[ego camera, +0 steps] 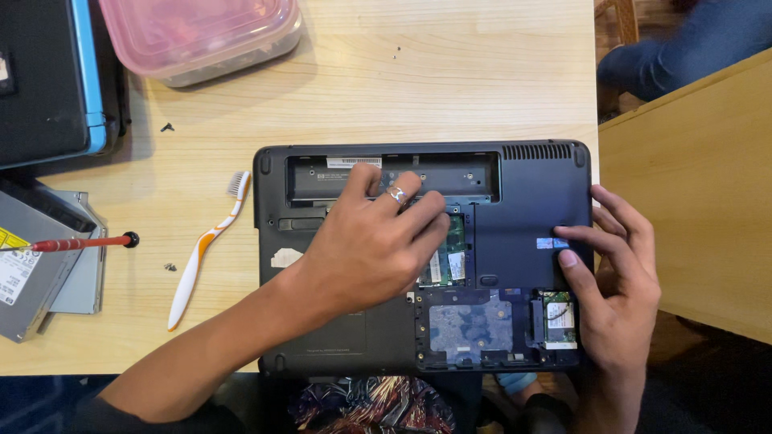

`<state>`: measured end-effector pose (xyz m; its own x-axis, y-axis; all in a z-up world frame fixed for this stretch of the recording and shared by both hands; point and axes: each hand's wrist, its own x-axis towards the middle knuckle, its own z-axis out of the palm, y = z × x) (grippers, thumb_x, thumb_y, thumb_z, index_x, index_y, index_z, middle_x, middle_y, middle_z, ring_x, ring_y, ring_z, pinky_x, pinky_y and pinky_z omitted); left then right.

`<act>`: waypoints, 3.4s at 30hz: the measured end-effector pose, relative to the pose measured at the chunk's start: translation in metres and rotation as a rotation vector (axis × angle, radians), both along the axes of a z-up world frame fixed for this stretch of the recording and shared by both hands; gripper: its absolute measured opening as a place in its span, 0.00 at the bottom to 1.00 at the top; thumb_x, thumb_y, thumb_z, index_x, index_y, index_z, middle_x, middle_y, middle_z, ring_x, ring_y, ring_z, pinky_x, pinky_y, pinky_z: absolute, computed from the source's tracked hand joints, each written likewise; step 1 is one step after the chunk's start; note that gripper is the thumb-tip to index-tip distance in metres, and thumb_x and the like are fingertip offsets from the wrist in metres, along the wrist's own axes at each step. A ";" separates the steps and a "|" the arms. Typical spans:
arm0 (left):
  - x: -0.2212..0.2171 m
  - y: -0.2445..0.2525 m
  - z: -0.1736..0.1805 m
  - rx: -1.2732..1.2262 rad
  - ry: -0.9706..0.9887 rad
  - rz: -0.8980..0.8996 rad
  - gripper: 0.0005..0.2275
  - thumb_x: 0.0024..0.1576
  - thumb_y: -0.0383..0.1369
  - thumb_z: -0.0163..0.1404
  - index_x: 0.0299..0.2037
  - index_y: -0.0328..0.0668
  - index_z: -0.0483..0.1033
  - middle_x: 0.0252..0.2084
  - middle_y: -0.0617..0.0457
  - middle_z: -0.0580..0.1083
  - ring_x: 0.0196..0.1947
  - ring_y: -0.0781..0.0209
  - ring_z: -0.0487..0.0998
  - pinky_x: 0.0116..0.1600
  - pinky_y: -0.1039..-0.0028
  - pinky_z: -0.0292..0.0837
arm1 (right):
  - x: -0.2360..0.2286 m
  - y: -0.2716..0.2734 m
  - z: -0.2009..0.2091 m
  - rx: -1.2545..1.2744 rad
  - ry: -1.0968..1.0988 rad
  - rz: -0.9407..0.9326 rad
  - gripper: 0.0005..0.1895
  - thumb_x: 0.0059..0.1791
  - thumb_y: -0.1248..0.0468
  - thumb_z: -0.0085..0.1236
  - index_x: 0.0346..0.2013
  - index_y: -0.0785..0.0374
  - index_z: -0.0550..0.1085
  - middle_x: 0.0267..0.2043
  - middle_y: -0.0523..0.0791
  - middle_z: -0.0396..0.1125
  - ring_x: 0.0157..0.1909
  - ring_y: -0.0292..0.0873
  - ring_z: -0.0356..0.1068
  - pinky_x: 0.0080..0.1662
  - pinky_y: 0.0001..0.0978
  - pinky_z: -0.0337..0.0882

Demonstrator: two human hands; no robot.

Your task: The person opens the back panel of a laptop and uses a toothbrush to clean the internal components. They then use a screwdriver to remove screws and detach a small internal part from the motherboard.

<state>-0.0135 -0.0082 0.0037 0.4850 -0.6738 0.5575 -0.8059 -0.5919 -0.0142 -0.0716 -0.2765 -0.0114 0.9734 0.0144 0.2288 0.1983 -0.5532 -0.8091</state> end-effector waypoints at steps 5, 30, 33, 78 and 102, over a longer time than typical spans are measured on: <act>-0.006 0.000 0.002 0.046 0.258 0.049 0.09 0.50 0.29 0.56 0.39 0.40 0.74 0.40 0.48 0.67 0.41 0.49 0.66 0.38 0.60 0.55 | 0.000 0.000 -0.001 0.027 0.000 0.015 0.09 0.54 0.71 0.49 0.48 0.71 0.71 0.70 0.60 0.53 0.75 0.57 0.56 0.77 0.52 0.57; -0.006 0.006 -0.008 -0.092 0.659 -0.040 0.12 0.51 0.16 0.47 0.44 0.37 0.71 0.42 0.46 0.62 0.45 0.46 0.62 0.38 0.55 0.48 | -0.003 0.004 -0.004 -0.076 -0.018 -0.007 0.08 0.57 0.71 0.49 0.50 0.71 0.71 0.72 0.63 0.53 0.75 0.59 0.57 0.77 0.51 0.59; -0.005 0.006 -0.013 -0.107 0.648 -0.033 0.14 0.51 0.16 0.45 0.45 0.40 0.71 0.41 0.47 0.61 0.43 0.46 0.61 0.37 0.57 0.47 | -0.003 0.003 -0.006 -0.046 -0.036 0.009 0.09 0.56 0.70 0.49 0.50 0.72 0.70 0.72 0.63 0.53 0.76 0.59 0.57 0.78 0.52 0.59; 0.012 0.019 -0.007 -0.022 0.020 -0.285 0.08 0.58 0.24 0.47 0.45 0.49 0.74 0.40 0.54 0.68 0.44 0.50 0.68 0.40 0.58 0.59 | -0.002 0.004 -0.001 -0.082 -0.035 -0.006 0.09 0.56 0.70 0.49 0.49 0.72 0.71 0.72 0.63 0.54 0.74 0.59 0.58 0.76 0.52 0.60; -0.175 0.155 -0.014 -0.340 0.225 0.268 0.08 0.54 0.24 0.56 0.43 0.38 0.78 0.50 0.40 0.74 0.49 0.42 0.73 0.52 0.54 0.71 | -0.015 -0.017 -0.038 -0.113 -0.171 0.167 0.10 0.63 0.83 0.45 0.59 0.90 0.65 0.80 0.72 0.49 0.79 0.69 0.55 0.72 0.56 0.60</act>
